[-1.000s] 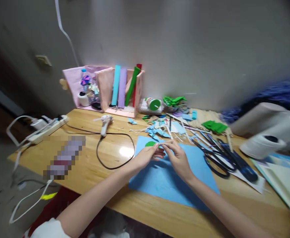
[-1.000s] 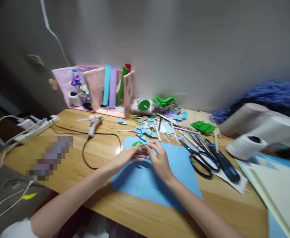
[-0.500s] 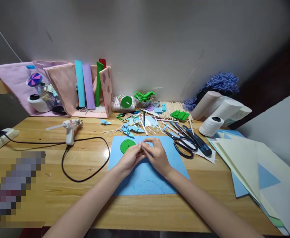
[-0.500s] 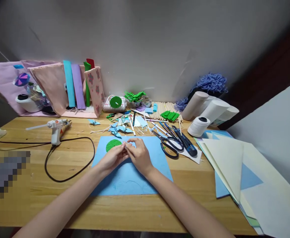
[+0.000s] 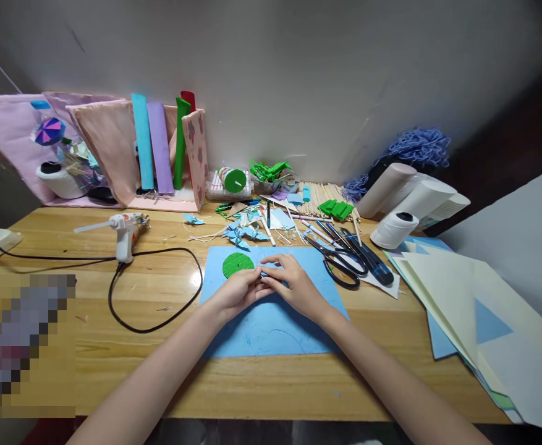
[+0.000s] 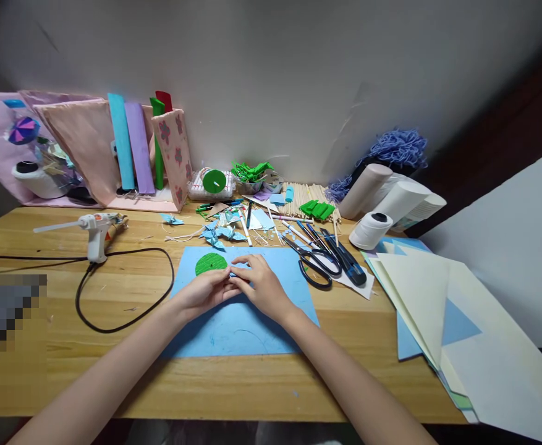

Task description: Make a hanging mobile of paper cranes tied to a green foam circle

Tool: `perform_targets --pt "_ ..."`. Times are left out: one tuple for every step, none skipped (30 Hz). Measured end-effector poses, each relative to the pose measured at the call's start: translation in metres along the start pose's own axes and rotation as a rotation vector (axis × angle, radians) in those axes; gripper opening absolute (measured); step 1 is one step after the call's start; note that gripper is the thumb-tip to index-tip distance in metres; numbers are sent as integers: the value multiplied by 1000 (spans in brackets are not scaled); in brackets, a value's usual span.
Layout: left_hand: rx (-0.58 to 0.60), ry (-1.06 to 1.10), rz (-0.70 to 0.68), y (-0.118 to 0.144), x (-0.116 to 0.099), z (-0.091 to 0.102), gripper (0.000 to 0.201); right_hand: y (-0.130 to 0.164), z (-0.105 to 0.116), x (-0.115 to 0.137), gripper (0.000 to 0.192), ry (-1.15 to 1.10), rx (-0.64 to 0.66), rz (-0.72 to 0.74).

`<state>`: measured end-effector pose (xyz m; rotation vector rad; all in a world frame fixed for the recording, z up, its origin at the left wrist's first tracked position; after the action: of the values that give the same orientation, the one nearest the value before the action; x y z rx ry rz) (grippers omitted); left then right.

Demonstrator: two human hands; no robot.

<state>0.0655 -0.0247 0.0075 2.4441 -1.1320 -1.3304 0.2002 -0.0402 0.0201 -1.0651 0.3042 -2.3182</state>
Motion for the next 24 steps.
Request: perform_targets --pt "-1 22 16 0 1 0 27 0 0 0 24 4 12 -3" --pt "-1 42 36 -1 1 1 27 0 0 0 24 14 26 0" --pt "-1 61 57 -1 2 1 28 0 0 1 24 31 39 8" --pt "-1 80 76 -1 2 2 28 0 0 1 24 51 52 21" --pt "2 97 91 -1 2 2 29 0 0 1 24 75 63 37" --pt "6 112 101 -1 2 2 29 0 0 1 24 102 72 58" --pt "10 124 106 -1 2 1 29 0 0 0 25 132 80 81" --pt "13 132 109 0 1 0 29 0 0 0 25 163 89 103" --pt "12 137 113 0 0 0 28 0 0 -1 26 193 96 123" --pt "12 137 118 1 -1 -1 28 1 0 -1 27 217 102 139" --pt "13 135 122 1 -2 -2 28 1 0 -1 27 233 104 151" --pt "18 133 125 2 -3 -3 28 1 0 -2 27 238 99 156" --pt "27 129 124 2 -3 -4 27 1 1 -2 26 234 86 155" --pt "40 126 115 3 -4 -5 27 1 1 -2 27 220 65 149" --pt "54 121 97 3 -4 -5 25 2 2 -1 27 202 37 138" --pt "66 112 69 3 -4 -5 23 2 3 -1 28 182 5 126" --pt "78 94 32 3 -3 -5 20 2 3 -1 28 164 -26 114" --pt "89 66 -7 3 -3 -5 17 2 4 0 29 149 -49 106" --pt "100 25 -46 3 -2 -5 14 1 4 0 29 140 -62 105" --pt "113 -25 -80 3 -2 -4 12 1 5 1 29 138 -63 110" --pt "126 -76 -109 4 -2 -4 12 1 5 1 29 141 -53 119" --pt "137 -121 -129 4 -2 -4 12 0 6 2 29 146 -32 129" --pt "145 -157 -139 4 -2 -4 13 0 7 2 30 149 -3 138" --pt "150 -179 -138 4 -2 -4 13 0 8 2 30 146 26 142"
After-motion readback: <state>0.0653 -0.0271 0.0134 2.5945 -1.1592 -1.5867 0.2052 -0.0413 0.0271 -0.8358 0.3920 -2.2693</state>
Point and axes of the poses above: each hand's wrist, its own y-axis away from the middle knuckle, its own z-axis out of the back of the hand, x = y × z, the point moved 2 cm from there along -y, towards the middle knuckle, and after that the axes turned 10 degrees about -y, right-handed, at the moved point
